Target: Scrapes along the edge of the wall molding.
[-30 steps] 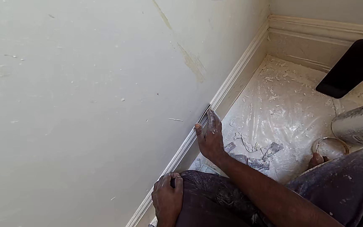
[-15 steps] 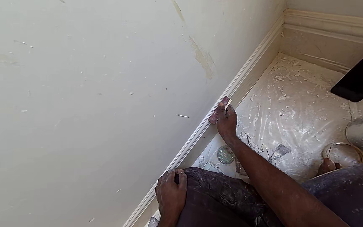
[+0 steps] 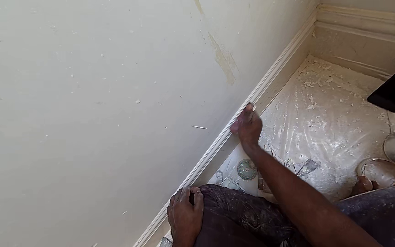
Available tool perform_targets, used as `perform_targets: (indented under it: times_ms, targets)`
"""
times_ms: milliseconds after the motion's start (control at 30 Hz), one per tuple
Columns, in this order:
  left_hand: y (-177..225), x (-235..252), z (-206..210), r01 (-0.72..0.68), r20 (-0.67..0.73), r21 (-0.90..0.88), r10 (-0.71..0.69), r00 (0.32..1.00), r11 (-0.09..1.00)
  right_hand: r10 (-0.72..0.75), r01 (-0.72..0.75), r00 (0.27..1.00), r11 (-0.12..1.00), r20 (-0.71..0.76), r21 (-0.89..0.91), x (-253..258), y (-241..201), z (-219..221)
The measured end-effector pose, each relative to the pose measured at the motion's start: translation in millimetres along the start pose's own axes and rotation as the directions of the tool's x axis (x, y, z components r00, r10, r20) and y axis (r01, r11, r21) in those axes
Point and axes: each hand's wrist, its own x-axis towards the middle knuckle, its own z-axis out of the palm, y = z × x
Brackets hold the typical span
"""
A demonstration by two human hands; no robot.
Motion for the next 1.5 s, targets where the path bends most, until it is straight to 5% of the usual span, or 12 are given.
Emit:
perform_targets:
  times_ms: [200,400,567,733,900,1067,1233,1400,1500]
  targets:
    - [5.5,4.9,0.0,-0.019,0.004,-0.004,0.019,1.0,1.0,-0.032,0.033,0.998,0.999,0.059,-0.025,-26.9,1.4,-0.3]
    - [0.8,-2.6,0.2,-0.017,-0.022,0.009,0.017,1.0,1.0,-0.056,0.054,0.997,0.998,-0.046,-0.024,29.7,-5.3,-8.9]
    - [10.3,7.2,-2.9,-0.02,0.025,0.015,0.02,0.999,1.0,-0.027,0.041,0.992,0.993,0.12,-0.114,-18.9,3.9,-3.8]
    - [2.3,-5.6,-1.5,-0.021,-0.021,0.016,0.021,1.0,1.0,-0.027,0.028,1.0,0.992,0.008,-0.12,32.3,-9.4,-17.8]
    - [9.9,7.2,-1.9,-0.021,0.025,0.021,0.02,0.999,1.0,0.003,0.013,0.992,0.991,0.123,-0.132,-30.7,2.1,-2.9]
    - [3.5,-3.5,-1.0,-0.029,-0.016,0.026,0.029,0.999,0.999,0.02,-0.02,1.0,0.995,0.003,-0.098,37.3,-17.5,-19.3]
    - [12.2,8.7,-2.7,-0.026,0.044,0.036,0.024,0.999,0.999,0.019,-0.004,0.991,0.994,0.132,-0.114,-34.3,4.4,1.2]
    - [2.9,-4.5,-0.1,-0.036,-0.018,0.022,0.036,0.999,0.999,-0.009,0.007,1.0,0.992,-0.015,-0.128,36.1,-17.0,-20.1]
    - [12.2,7.4,-1.2,-0.034,0.019,0.034,0.033,0.999,0.999,-0.004,0.018,0.997,0.983,0.073,-0.183,-10.3,-9.5,-10.6]
